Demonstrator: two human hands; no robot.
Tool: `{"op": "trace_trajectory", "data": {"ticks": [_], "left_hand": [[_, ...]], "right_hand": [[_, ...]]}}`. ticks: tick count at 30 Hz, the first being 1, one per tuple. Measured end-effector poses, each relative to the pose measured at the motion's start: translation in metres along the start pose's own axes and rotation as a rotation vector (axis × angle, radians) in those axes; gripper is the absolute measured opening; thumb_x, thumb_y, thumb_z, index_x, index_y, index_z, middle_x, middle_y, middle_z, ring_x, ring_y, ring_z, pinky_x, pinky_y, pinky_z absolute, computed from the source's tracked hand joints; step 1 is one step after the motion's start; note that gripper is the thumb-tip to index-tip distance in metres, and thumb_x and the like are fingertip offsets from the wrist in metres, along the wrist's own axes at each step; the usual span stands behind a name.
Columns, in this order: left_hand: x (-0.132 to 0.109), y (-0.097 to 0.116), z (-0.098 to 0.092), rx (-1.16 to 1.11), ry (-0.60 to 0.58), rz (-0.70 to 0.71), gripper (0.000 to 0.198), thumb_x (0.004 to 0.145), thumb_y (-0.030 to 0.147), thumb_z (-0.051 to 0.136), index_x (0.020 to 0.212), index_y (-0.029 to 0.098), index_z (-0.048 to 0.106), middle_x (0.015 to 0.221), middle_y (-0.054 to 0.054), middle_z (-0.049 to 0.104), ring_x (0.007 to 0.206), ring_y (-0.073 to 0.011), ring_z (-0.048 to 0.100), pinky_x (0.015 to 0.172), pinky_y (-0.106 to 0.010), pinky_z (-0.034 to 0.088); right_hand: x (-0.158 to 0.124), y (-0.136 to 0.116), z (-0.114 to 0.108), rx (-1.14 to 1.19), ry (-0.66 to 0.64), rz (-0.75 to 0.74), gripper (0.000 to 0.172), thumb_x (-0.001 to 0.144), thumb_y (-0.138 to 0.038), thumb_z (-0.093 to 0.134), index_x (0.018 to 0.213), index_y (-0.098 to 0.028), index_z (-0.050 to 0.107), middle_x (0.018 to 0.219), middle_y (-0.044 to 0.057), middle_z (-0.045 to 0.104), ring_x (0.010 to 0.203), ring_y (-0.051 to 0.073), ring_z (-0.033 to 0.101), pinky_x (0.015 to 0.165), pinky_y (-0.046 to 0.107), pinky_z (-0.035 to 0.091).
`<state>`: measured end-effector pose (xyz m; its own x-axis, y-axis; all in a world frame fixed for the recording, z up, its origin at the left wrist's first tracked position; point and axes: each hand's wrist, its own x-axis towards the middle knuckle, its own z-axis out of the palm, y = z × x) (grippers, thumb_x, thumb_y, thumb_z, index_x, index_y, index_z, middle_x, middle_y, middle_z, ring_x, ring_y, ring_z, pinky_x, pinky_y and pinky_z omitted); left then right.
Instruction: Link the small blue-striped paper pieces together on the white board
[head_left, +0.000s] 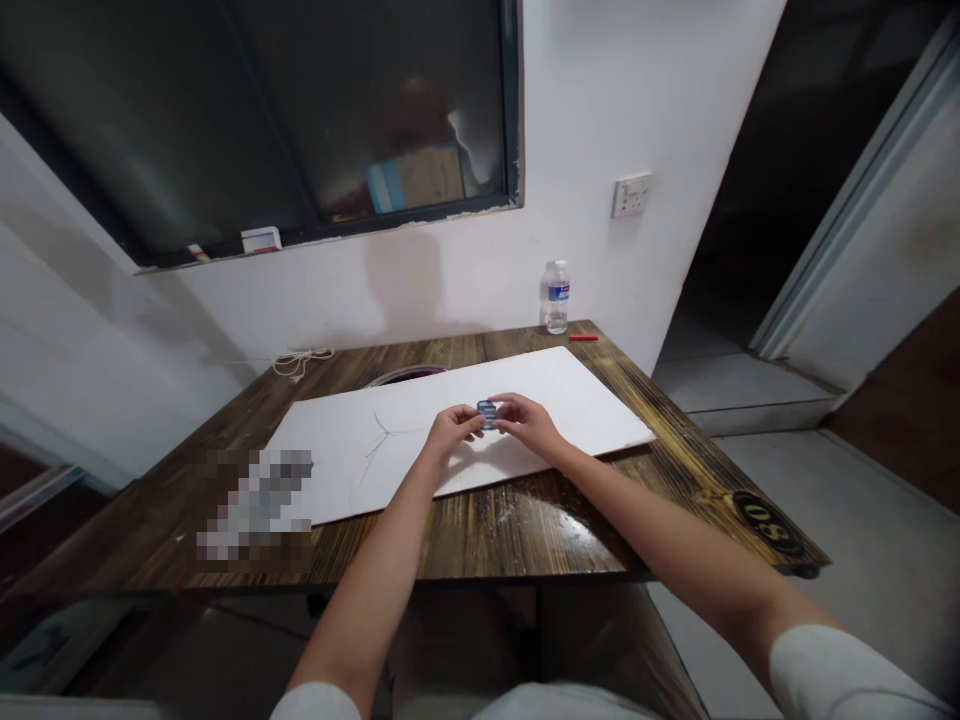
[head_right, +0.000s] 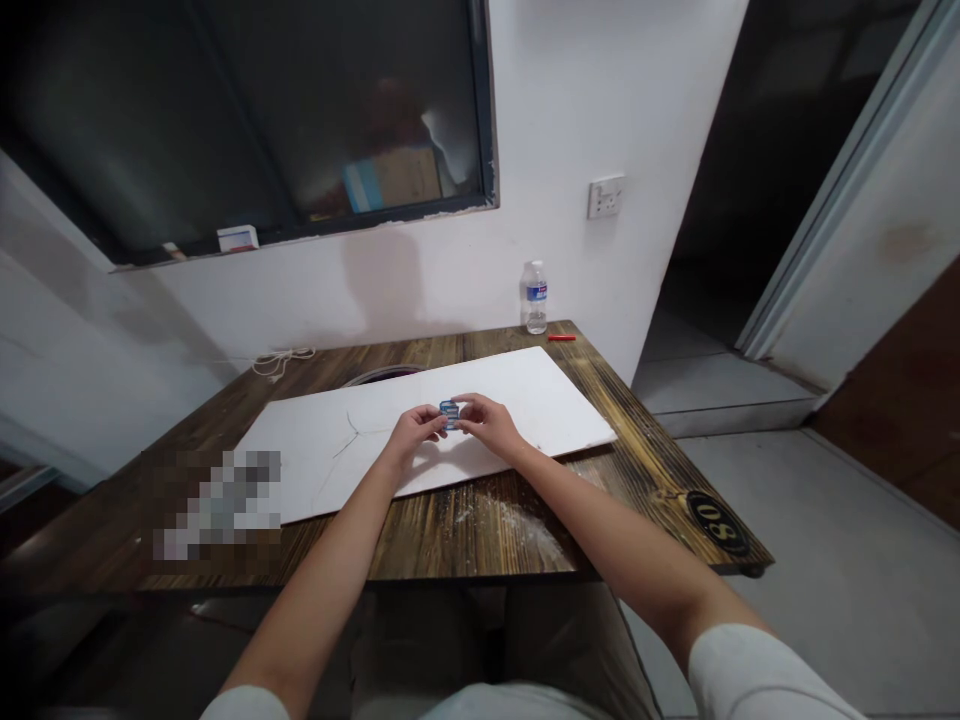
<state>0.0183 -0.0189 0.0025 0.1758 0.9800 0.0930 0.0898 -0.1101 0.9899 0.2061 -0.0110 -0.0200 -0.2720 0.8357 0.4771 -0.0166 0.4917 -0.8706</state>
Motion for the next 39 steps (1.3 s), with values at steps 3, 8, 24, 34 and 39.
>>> {"op": "trace_trajectory", "data": {"ticks": [3,8,24,34,39], "left_hand": [[0.000,0.001,0.000,0.027,-0.041,0.017,0.037,0.059,0.045,0.081,0.075,0.016,0.064,0.066,-0.002,0.066,0.058,-0.0128,0.060,0.056,-0.024,0.043],[-0.001,0.003,0.000,0.098,-0.067,0.043,0.036,0.061,0.047,0.079,0.074,0.016,0.067,0.067,-0.003,0.067,0.059,-0.0142,0.060,0.057,-0.026,0.043],[0.003,0.002,-0.002,-0.059,0.334,-0.085,0.039,0.052,0.045,0.080,0.075,0.017,0.066,0.067,-0.003,0.066,0.056,-0.0131,0.060,0.052,-0.024,0.042],[0.003,0.002,-0.002,-0.076,0.346,-0.081,0.039,0.052,0.045,0.080,0.074,0.017,0.065,0.069,-0.003,0.066,0.056,-0.0125,0.060,0.051,-0.022,0.041],[0.003,0.002,-0.003,-0.075,0.352,-0.092,0.041,0.051,0.045,0.080,0.076,0.017,0.066,0.068,-0.003,0.066,0.056,-0.0128,0.060,0.051,-0.022,0.041]], "right_hand": [[0.000,0.004,0.002,0.108,-0.006,0.052,0.059,0.069,-0.039,0.075,0.122,-0.022,0.054,0.069,-0.004,0.060,0.063,0.014,0.058,0.060,0.027,0.048],[0.002,0.007,-0.001,0.050,-0.018,0.072,0.057,0.069,-0.040,0.074,0.118,-0.020,0.055,0.069,-0.004,0.060,0.064,0.014,0.058,0.061,0.027,0.046],[0.000,0.028,-0.032,-1.114,-0.193,0.123,0.056,0.090,-0.047,0.052,0.138,-0.019,0.044,0.150,0.013,0.037,0.140,0.036,0.021,0.109,0.061,0.017],[0.004,0.007,-0.033,-1.136,-0.295,0.058,0.031,0.090,-0.037,0.054,0.113,-0.018,0.062,0.111,0.012,0.067,0.107,0.025,0.057,0.096,0.039,0.036],[0.003,-0.003,-0.034,-1.119,-0.319,-0.029,0.026,0.092,-0.029,0.049,0.106,-0.020,0.068,0.102,0.009,0.070,0.099,0.022,0.059,0.086,0.030,0.039]]}}
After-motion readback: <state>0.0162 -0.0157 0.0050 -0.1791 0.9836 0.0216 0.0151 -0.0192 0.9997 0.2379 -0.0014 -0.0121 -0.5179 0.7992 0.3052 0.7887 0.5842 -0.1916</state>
